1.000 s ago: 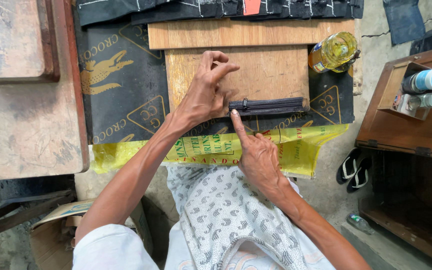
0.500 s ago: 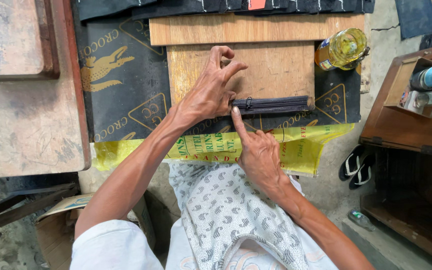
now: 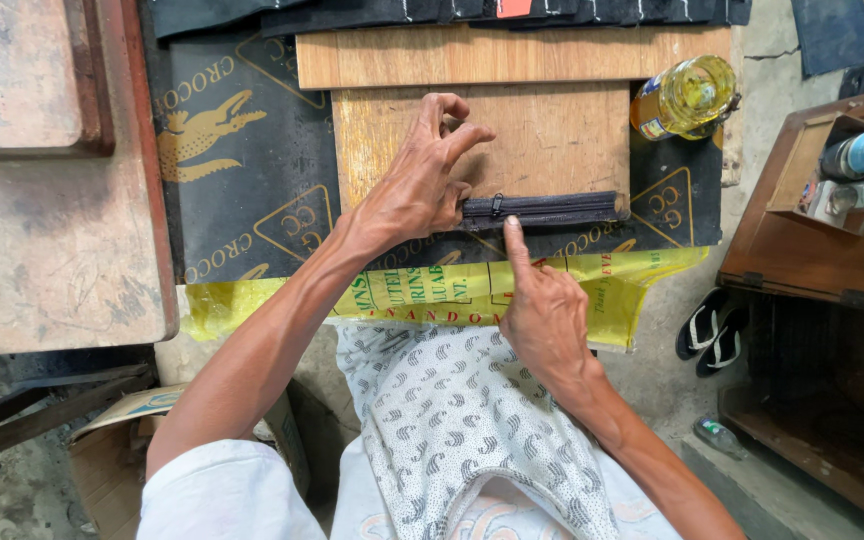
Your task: The person works on a wooden table, handling black fabric pouches with zippers. They open a jar of grease and apply it to the zipper teeth of a pouch using their fingers. They then test the zipper's movement by sliding the pull tab back and forth before placing the pouch aside.
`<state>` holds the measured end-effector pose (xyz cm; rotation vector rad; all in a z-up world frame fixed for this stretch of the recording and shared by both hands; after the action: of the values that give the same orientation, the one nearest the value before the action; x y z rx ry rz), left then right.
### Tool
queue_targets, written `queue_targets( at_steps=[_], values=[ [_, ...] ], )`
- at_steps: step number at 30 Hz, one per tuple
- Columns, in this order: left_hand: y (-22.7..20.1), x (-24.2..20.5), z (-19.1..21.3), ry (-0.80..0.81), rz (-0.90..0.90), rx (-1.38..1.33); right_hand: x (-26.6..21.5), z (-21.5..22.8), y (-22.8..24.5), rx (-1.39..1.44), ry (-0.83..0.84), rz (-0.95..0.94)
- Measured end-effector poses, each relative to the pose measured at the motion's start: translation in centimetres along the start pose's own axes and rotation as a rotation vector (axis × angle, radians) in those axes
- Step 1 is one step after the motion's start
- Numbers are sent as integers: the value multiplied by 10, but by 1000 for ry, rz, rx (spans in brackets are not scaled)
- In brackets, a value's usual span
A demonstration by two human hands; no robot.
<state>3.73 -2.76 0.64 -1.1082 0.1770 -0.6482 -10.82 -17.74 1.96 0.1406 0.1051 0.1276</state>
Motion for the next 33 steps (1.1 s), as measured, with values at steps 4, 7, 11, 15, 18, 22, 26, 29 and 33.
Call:
queue_targets(
  at_steps=[4, 7, 11, 15, 18, 22, 26, 29, 33],
  values=[
    [0, 1, 0, -4, 5, -10, 5, -4, 20, -4, -43, 112],
    [-1, 0, 0, -7, 6, -19, 7, -4, 14, -13, -11, 61],
    [1, -1, 0, -9, -9, -8, 8, -4, 11, -26, -10, 62],
    [0, 0, 0, -8, -13, -16, 7, -3, 21, 9, 32, 133],
    [2, -2, -1, -14, -14, -14, 9, -4, 21, 3, 88, 119],
    [3, 1, 1, -26, -35, 0, 11, 8, 21, 117, -24, 150],
    [1, -2, 2, -24, -45, -11, 14, 0, 23, 108, 57, 133],
    [-3, 1, 3, -6, -7, -29, -3, 13, 6, 466, -121, 129],
    [-2, 0, 1, 16, 19, -17, -16, 23, -70, 349, -263, -185]
  ],
)
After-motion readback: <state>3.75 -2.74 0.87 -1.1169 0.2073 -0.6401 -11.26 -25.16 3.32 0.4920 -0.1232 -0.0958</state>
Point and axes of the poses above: each hand's wrist, its own x-axis towards the middle knuckle, its own z-axis out of the back of the hand, y = z × x, the point moved 5 cm from there along x, towards the middle knuckle, and after that the axes turned 11 degrees about -x, right-handed, at the moved point
